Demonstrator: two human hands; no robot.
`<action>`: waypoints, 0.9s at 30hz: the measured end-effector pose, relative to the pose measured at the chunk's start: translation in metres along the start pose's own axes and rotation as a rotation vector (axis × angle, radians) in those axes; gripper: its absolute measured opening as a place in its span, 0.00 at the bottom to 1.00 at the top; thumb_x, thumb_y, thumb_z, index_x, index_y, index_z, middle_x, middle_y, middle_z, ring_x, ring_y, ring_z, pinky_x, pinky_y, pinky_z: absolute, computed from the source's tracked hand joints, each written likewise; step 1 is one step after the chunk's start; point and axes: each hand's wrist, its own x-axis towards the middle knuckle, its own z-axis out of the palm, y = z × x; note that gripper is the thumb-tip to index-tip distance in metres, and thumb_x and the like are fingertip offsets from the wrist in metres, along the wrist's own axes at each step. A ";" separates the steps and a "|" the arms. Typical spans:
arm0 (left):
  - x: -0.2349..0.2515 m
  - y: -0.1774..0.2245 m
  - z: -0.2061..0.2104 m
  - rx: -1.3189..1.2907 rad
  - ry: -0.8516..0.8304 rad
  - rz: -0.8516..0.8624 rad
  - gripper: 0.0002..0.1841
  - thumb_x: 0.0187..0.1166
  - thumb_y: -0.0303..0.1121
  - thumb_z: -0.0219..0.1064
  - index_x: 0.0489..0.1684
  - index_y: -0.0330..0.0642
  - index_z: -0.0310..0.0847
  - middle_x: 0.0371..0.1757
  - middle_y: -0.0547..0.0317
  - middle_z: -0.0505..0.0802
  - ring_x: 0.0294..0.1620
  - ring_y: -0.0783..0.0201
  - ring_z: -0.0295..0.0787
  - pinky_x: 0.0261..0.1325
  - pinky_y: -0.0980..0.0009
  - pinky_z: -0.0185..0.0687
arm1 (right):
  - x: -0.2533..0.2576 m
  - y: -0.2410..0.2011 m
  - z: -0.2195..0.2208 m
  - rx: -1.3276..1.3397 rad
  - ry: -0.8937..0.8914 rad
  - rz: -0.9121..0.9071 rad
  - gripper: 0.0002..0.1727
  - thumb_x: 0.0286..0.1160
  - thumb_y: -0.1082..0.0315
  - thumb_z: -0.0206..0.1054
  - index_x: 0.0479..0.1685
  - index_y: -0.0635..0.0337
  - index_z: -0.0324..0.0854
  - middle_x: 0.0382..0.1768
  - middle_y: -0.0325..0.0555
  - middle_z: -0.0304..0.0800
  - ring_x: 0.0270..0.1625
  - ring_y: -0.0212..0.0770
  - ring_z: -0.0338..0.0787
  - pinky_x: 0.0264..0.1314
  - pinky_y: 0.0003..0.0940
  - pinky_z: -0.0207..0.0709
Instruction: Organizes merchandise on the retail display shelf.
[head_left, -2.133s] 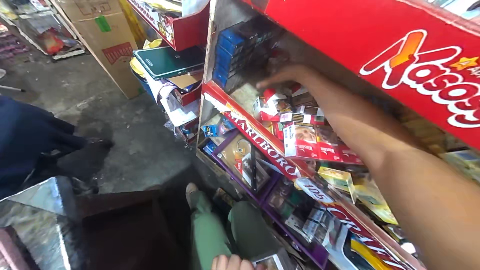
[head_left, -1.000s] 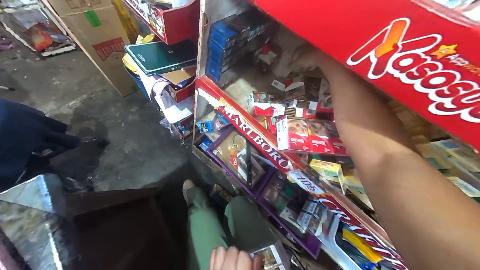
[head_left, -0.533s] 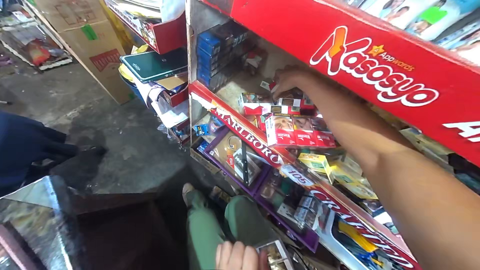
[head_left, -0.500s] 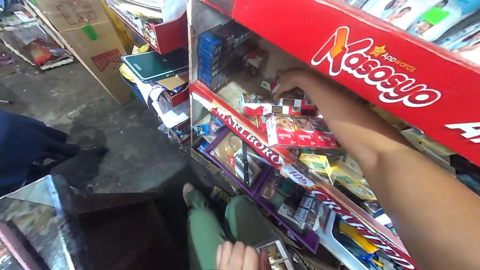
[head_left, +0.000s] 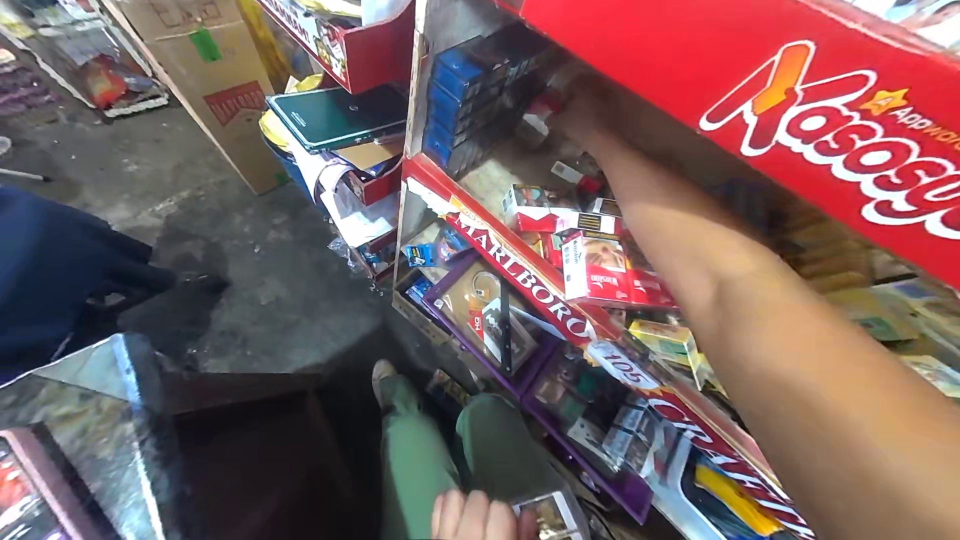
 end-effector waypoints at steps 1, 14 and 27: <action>0.000 -0.001 0.000 0.001 -0.001 -0.004 0.23 0.84 0.41 0.52 0.12 0.43 0.77 0.15 0.57 0.80 0.24 0.56 0.78 0.39 0.65 0.74 | 0.006 0.002 0.005 -0.009 0.018 0.005 0.31 0.82 0.66 0.68 0.78 0.77 0.69 0.77 0.74 0.74 0.83 0.67 0.72 0.85 0.60 0.59; 0.000 -0.003 0.001 0.003 -0.010 -0.011 0.25 0.86 0.42 0.50 0.12 0.43 0.76 0.14 0.57 0.79 0.23 0.57 0.77 0.38 0.64 0.73 | 0.017 0.054 0.013 -0.458 -0.454 0.066 0.36 0.81 0.60 0.71 0.75 0.85 0.66 0.79 0.80 0.68 0.85 0.72 0.66 0.85 0.65 0.55; 0.002 -0.002 0.003 0.001 0.002 -0.008 0.26 0.87 0.42 0.49 0.11 0.44 0.74 0.14 0.57 0.78 0.23 0.57 0.77 0.38 0.65 0.73 | 0.034 0.043 0.021 -0.178 -0.132 -0.274 0.34 0.62 0.84 0.75 0.74 0.78 0.72 0.71 0.77 0.77 0.78 0.73 0.75 0.78 0.70 0.65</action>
